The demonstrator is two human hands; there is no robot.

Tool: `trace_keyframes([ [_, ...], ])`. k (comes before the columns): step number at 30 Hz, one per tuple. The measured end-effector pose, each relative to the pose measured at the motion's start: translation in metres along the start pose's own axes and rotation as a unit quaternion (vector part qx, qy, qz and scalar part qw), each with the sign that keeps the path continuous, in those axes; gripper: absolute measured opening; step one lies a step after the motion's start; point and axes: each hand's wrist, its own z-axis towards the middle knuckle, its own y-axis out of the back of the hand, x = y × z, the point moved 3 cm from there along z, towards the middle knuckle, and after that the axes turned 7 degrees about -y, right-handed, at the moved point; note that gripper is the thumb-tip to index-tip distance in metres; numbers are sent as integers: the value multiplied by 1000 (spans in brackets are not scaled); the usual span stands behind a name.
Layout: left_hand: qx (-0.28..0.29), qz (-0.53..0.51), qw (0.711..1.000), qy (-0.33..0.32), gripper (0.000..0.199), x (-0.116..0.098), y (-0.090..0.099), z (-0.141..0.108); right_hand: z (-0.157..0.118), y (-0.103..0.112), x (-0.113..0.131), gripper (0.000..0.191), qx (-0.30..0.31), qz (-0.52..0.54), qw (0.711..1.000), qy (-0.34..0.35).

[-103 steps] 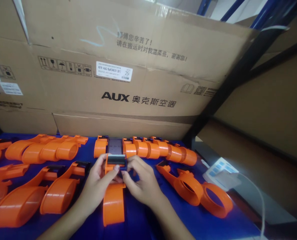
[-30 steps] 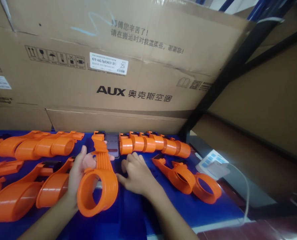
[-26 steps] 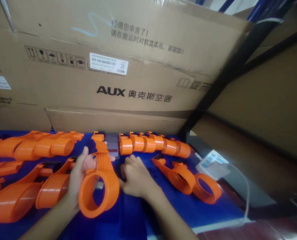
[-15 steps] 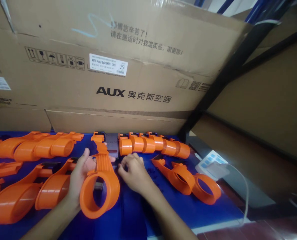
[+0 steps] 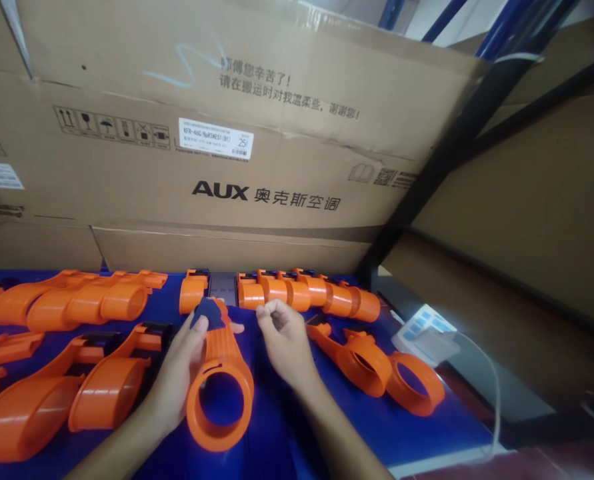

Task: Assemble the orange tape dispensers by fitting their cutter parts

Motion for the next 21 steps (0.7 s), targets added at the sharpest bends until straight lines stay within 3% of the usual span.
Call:
trace_keyframes([
  [8, 5, -41, 997, 59, 69, 3, 3, 3, -4, -11, 0, 31, 150, 177, 966, -110],
  [18, 73, -46, 991, 99, 62, 11, 0, 1, -11, -15, 6, 31, 211, 149, 961, -100],
  [21, 67, -35, 992, 98, 64, 11, 0, 0, -11, -11, 11, 31, 151, 141, 976, -65],
])
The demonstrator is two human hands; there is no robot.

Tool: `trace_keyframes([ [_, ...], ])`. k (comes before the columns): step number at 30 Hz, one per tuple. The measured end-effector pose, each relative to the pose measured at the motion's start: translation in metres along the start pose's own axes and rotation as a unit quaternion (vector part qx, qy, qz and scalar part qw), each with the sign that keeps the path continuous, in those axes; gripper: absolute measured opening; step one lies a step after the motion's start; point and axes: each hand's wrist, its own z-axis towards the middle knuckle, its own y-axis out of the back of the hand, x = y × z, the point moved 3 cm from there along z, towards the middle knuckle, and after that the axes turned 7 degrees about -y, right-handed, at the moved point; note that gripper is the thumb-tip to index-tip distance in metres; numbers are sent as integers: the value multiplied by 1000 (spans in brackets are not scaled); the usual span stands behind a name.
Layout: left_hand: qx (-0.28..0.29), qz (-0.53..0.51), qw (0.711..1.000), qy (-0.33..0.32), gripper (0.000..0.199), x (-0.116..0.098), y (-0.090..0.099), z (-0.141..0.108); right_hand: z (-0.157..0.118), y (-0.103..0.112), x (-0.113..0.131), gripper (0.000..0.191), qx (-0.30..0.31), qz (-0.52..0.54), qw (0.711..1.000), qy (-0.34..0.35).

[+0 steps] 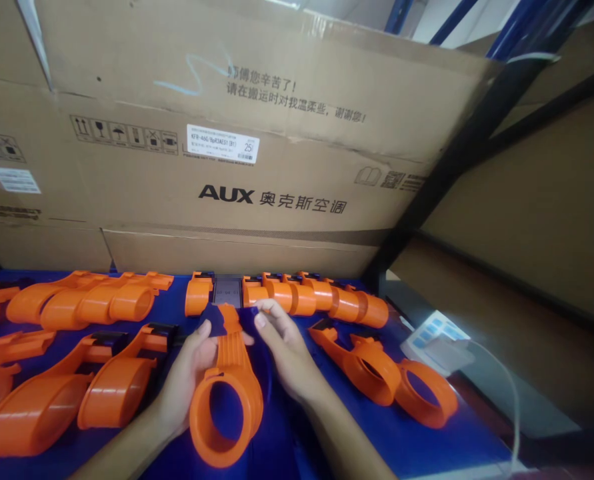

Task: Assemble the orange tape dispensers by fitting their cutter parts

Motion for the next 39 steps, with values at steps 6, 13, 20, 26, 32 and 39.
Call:
trace_keyframes([
  [6, -54, 12, 994, -96, 53, -7, -1, 3, -4, 14, 14, 26, -99, -97, 983, 118],
  [13, -101, 117, 956, -249, 55, -12, 4, 6, -15, 6, 27, 31, -34, -251, 942, 221],
  [20, -89, 111, 960, -240, 57, -14, 3, 5, -12, 3, 27, 29, -22, -263, 942, 210],
  [26, -62, 110, 958, -257, 60, -12, 7, 4, -11, 6, 23, 41, 16, -257, 950, 178],
  [32, -60, 110, 957, -262, 59, -12, 11, 2, -13, 4, 24, 46, 7, -307, 932, 193],
  [39, -83, 180, 940, -279, 57, -16, 9, 3, -17, 3, 21, 76, -61, -441, 842, 305],
])
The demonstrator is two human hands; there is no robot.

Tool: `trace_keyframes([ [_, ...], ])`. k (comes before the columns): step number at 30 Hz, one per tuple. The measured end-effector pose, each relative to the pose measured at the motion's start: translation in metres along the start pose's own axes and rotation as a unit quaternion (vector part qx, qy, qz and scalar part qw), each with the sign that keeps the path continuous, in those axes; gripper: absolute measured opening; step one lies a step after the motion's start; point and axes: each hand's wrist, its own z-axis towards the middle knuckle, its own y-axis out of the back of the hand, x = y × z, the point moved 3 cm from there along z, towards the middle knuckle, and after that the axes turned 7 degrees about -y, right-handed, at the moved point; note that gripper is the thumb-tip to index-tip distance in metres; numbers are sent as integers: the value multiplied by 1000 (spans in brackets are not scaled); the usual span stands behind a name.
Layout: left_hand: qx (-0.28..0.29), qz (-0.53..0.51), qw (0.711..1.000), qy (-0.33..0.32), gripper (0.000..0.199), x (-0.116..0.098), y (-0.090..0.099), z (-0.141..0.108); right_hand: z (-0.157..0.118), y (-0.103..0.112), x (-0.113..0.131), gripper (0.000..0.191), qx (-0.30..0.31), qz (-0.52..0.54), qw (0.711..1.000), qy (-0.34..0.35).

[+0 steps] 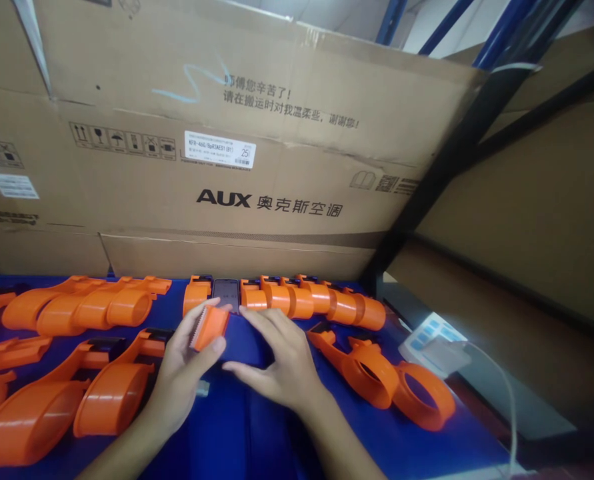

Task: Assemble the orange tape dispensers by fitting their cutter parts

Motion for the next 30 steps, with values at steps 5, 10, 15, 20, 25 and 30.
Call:
trace_keyframes([
  [5, -35, 44, 998, -27, 49, -5, -5, 0, -3, -2, 1, 74, -23, -58, 996, 61],
  [10, -40, 52, 997, -44, 46, -8, -4, 0, -4, -2, 3, 71, -25, -54, 995, 75],
  [15, -43, 60, 996, -39, 47, -7, -1, 0, -4, -2, 4, 71, -29, -53, 995, 80],
  [20, -31, 71, 996, -47, 45, -7, -2, 1, -4, -2, 4, 74, -26, -56, 995, 79],
  [25, -25, 59, 997, -44, 46, -8, -2, 2, -3, -2, 4, 73, -23, -70, 994, 83],
  [30, -5, 57, 998, -41, 46, -1, 2, 4, -5, -2, 4, 68, -24, -83, 992, 90],
])
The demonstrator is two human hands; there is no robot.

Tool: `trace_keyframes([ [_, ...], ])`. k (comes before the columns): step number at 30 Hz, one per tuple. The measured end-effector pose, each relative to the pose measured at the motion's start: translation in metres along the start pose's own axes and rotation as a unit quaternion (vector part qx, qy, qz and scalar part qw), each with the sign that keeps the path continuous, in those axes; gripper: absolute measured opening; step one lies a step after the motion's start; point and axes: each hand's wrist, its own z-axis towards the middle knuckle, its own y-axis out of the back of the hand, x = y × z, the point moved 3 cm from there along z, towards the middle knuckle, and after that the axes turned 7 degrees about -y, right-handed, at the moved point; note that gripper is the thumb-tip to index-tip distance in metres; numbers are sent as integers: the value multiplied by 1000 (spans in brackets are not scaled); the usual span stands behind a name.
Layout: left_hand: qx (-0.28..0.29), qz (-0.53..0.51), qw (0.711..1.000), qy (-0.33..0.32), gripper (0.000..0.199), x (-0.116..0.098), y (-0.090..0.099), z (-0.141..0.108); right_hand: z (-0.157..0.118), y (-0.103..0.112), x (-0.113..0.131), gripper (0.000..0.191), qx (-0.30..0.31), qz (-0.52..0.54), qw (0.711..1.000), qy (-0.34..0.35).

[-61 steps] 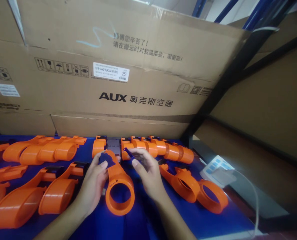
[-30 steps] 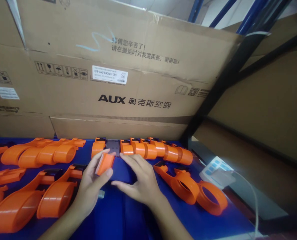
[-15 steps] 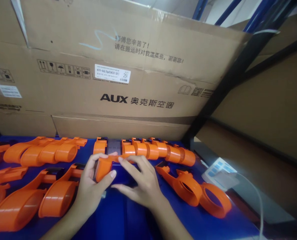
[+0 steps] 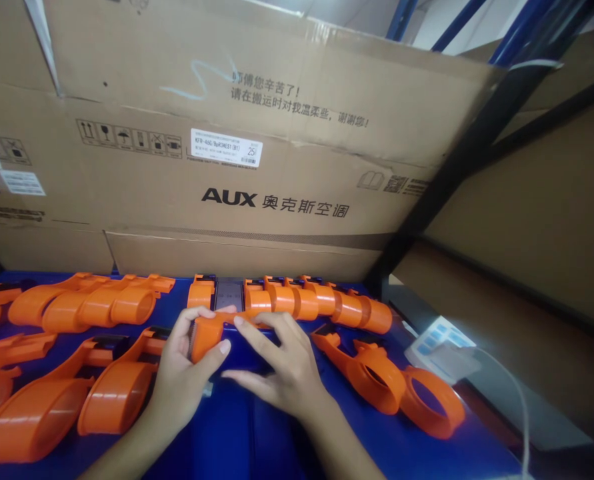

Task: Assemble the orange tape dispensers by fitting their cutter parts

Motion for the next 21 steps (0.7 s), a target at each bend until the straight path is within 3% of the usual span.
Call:
trace_keyframes([
  [6, 31, -3, 999, -17, 51, 10, 5, -1, 1, 3, 2, 71, -22, 11, 1000, -1],
  [10, 103, -44, 992, -67, 68, 6, 1, -4, -2, 4, -6, 64, -60, 113, 987, -92],
  [13, 196, 10, 976, -99, 76, 3, -5, -8, -9, -3, -19, 52, -106, 263, 933, -221],
  [15, 241, 57, 964, -93, 79, 3, -9, -12, -14, -11, -25, 61, -124, 331, 880, -318],
  [17, 260, 70, 959, -86, 78, 5, -10, -14, -15, -16, -27, 65, -136, 348, 843, -386],
  [21, 238, 98, 962, -91, 68, 12, -8, -16, -9, -18, -24, 66, -146, 341, 833, -411],
])
